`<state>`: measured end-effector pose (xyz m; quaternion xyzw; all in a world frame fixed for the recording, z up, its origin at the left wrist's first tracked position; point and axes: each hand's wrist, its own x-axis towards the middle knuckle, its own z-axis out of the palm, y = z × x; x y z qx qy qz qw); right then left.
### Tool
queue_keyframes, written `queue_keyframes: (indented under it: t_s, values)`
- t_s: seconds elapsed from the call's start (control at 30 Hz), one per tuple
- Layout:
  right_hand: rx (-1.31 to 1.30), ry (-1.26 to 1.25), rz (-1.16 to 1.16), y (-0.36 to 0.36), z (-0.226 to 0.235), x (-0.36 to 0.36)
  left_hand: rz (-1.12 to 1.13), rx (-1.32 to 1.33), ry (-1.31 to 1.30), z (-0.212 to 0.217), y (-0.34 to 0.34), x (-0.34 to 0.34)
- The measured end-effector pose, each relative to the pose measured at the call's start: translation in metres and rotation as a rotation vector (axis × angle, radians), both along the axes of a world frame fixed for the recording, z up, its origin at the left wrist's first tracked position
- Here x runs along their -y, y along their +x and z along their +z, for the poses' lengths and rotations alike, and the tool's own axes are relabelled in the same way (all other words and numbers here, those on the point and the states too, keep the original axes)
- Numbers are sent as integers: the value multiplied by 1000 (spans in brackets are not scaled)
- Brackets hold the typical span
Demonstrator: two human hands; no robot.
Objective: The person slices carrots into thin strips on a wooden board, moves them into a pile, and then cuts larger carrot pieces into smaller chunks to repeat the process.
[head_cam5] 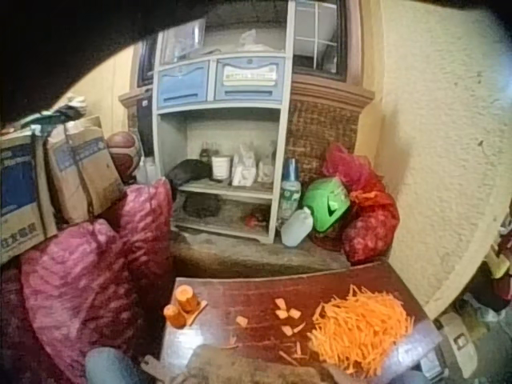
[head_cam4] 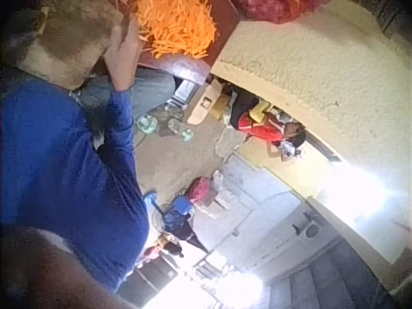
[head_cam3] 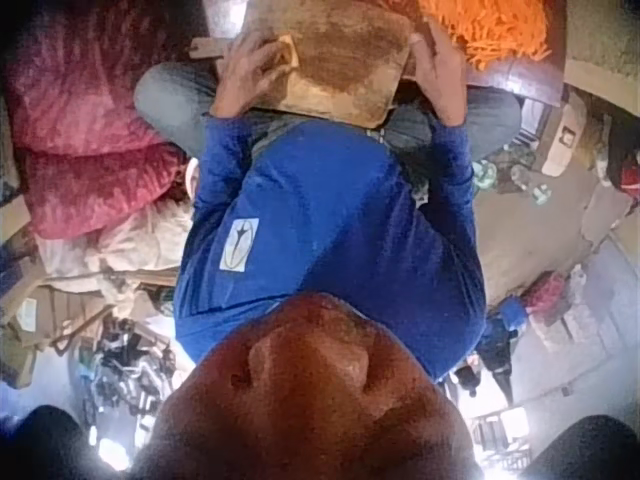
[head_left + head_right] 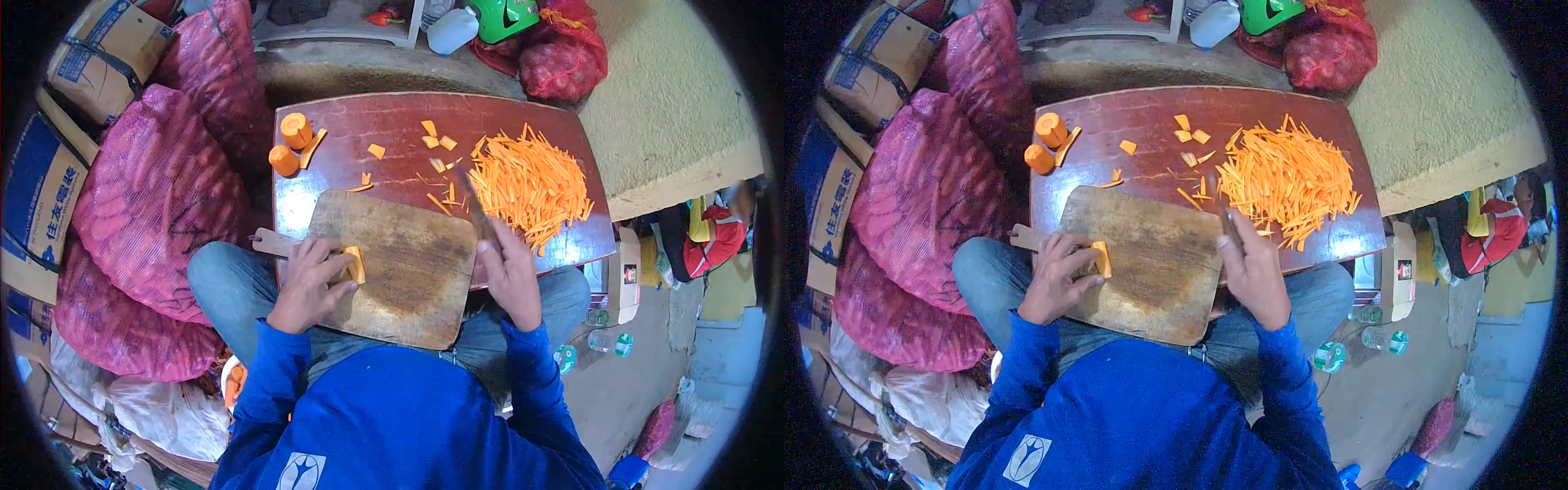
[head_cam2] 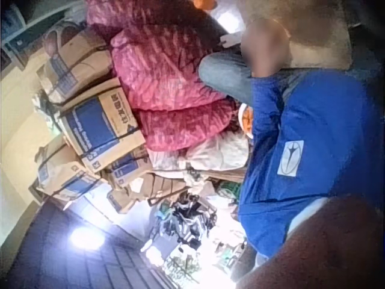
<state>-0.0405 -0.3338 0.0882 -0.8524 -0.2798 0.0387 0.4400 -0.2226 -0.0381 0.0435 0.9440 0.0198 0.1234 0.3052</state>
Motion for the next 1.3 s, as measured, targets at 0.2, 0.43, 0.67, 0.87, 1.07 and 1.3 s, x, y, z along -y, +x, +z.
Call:
queue_keyframes:
  t_s: [0.2,0.43,0.67,0.87,1.07,1.3]
  values:
    - [-200,-90,349,-48,2,-4,-42,157,91,-23,15,18]
    - [-260,-98,414,-65,3,-7,-58,143,219,-24,20,51]
    - [-288,-194,413,-79,14,-1,-76,116,273,-25,21,56]
    - [-269,-179,445,-80,15,3,-66,148,231,-28,19,53]
    - [-360,-316,416,-80,13,-15,-55,172,221,-27,19,51]
    - [-259,-341,453,-78,8,-33,-45,151,178,-26,18,48]
